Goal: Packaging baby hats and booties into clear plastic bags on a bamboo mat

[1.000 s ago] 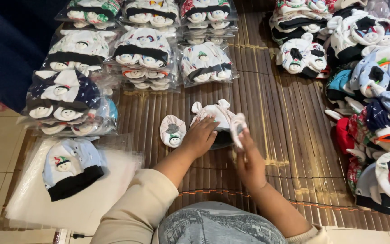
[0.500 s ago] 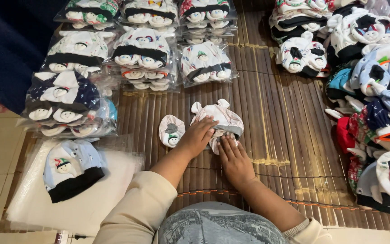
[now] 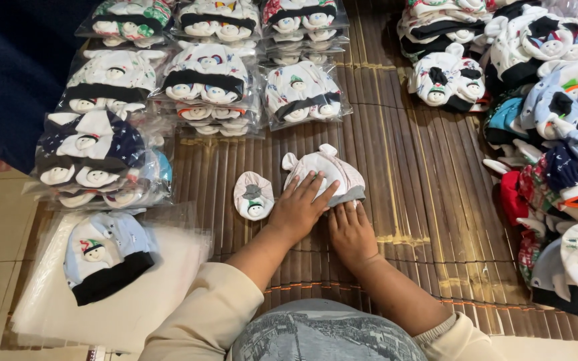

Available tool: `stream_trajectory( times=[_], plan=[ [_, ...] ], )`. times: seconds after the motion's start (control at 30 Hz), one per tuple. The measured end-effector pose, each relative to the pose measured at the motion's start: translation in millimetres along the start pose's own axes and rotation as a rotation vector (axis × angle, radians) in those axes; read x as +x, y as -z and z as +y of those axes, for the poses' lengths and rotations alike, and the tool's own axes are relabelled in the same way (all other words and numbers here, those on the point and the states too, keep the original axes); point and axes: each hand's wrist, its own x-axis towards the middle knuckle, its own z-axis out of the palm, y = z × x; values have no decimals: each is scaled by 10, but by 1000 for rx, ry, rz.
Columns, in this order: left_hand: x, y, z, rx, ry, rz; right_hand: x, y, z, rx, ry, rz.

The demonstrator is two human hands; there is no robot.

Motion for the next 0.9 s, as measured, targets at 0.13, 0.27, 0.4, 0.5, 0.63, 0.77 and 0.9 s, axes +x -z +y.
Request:
stream_trajectory(
  times=[0.13,0.27,0.4,0.5,0.63,0.77,0.9],
  plan=[
    [-2,29,20,79,-34,46,48,97,53,5,6,31],
    [-101,-6,-9,117,-34,15,90,181,116,-36,-4,43],
    [-180,-61,-22,109,-30,9,51,135,154,-36,-1,53],
    [-178,16,-15,65,-53,1,1,65,171,-32,13,48],
    [-193,62,4,51,-69,-13,-72,-105,212,6,-66,-109],
    [-220,40,-21,86,-87,-39,-66,-56,244,56,-78,-144],
    [-222,66,-97,165,-94,49,-62,89,314,99,-71,-58]
  ],
)
